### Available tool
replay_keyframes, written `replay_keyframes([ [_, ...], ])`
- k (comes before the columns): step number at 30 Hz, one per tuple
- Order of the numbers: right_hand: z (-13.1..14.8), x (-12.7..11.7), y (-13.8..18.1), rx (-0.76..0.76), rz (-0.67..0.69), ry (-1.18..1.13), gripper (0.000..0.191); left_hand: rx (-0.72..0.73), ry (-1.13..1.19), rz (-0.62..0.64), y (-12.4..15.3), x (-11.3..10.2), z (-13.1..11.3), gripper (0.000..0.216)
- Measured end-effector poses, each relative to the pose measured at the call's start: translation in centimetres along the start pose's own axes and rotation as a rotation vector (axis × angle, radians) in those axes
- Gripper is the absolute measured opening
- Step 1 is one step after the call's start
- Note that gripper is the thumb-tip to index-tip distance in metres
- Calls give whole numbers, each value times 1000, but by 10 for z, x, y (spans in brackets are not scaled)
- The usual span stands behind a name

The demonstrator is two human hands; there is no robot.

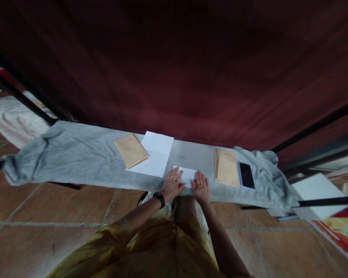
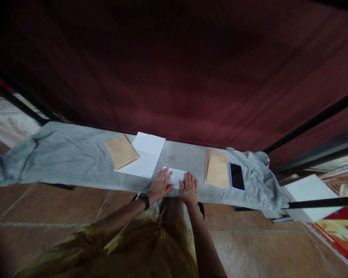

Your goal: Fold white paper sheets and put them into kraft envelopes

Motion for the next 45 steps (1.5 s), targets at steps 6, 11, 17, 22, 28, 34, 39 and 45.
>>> replay_keyframes([
  [6, -4, -1, 0, 41, 16, -15, 54, -118, 78, -67, 9, 1, 16, 64],
  [11, -3, 1, -1, 67, 31, -31, 54, -240, 236, -65, -5, 1, 37, 59],
  [17, -2, -4, -2, 90, 24, -37, 54, -179, 146, -112, -5, -4, 22, 56],
  [22, 12, -19, 10, 16, -22, -106, 52, -111, 13, -56, 12, 4, 3, 52],
  [28, 23, -24, 33, -3, -9, -98, 51, 85, 32, 45, -2, 3, -24, 50],
  [34, 23, -22, 36, -19, -9, -117, 48, 202, 103, 228, -27, 23, -51, 53],
  [39, 21, -24, 33, 30, -10, -144, 45, 246, 93, 240, -49, 28, -49, 52],
  [45, 21, -23, 31, 68, 5, -171, 46, 273, 46, 234, -71, 29, -44, 54],
])
Point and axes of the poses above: each hand's wrist, its own y-axis away from the middle knuckle, its own x-axis out of the palm, z = x × y, the point moved 7 cm from there along -y, towards the middle knuckle, and after that the axes turned 14 degrees about y, right-handed, at the moved point
